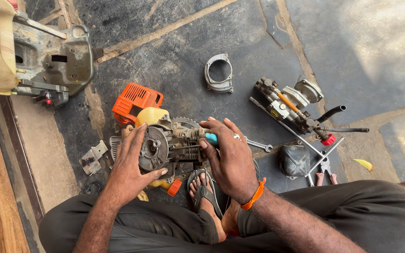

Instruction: The person sits on the floor repairing a small engine from a brush cutter. They use a screwdriver to loosen fasteners on the engine, reposition the engine housing, then use a long socket tool to work on the central shaft nut while holding the engine steady with the other hand.

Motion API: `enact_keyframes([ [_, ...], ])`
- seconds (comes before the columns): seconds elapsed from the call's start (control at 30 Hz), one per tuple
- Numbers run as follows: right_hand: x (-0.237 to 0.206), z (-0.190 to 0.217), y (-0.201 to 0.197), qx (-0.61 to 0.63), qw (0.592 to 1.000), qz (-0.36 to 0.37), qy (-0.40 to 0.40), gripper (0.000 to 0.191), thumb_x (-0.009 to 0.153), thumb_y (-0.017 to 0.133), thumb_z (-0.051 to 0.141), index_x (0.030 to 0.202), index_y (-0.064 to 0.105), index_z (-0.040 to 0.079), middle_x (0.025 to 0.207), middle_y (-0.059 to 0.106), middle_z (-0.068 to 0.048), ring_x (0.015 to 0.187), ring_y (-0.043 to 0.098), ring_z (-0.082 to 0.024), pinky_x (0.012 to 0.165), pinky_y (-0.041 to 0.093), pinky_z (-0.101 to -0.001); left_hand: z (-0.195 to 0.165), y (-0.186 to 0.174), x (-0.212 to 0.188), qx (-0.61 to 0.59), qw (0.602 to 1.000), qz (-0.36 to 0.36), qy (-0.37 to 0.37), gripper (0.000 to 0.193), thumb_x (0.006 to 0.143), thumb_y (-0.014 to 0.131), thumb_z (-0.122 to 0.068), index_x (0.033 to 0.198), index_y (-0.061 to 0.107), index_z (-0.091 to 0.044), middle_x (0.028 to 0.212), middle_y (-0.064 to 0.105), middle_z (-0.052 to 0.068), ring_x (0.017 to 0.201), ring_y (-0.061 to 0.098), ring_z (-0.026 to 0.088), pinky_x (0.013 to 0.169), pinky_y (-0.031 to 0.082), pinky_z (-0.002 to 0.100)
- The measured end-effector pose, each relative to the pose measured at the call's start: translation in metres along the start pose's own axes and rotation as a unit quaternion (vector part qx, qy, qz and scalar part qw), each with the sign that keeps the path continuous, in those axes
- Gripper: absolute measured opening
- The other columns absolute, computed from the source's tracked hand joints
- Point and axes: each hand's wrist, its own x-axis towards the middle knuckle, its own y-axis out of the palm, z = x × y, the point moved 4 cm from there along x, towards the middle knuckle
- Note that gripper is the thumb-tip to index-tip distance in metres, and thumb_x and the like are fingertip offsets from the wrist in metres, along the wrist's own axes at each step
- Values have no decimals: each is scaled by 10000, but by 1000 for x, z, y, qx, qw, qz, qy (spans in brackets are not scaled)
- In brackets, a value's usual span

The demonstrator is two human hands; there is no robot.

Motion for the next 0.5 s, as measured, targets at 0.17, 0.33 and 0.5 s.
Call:
enact_keyframes([
  [0.17, 7, -2, 8, 14, 1000, 18, 2, 270, 1046, 590, 206, 1257, 595, 38, 1323, 691, -129, 1387, 576, -339, 1231, 324, -556, 0, 0, 0, -9, 1000, -14, 26, 1356, 618, 959, -403, 1651, 92, -261, 1698, 126, 85, 1550, 108, 339, 1230, 206, 553],
  [0.33, 5, 0, 15, 6, 999, 22, 39, 266, 1057, 571, 238, 1237, 577, 41, 1316, 704, -144, 1226, 682, -309, 1263, 316, -544, 3, 1, 0, -30, 999, -19, 19, 1343, 605, 958, -409, 1649, 123, -281, 1674, 159, 65, 1536, 184, 306, 1234, 266, 540],
  [0.5, 0, 9, 16, -25, 999, -32, 26, 238, 1130, 510, 262, 1166, 555, 32, 1314, 711, -182, 1106, 735, -318, 1235, 303, -563, 7, 3, 0, -30, 999, -15, 20, 1331, 623, 963, -420, 1650, 124, -309, 1651, 152, 56, 1520, 195, 317, 1219, 295, 558],
])
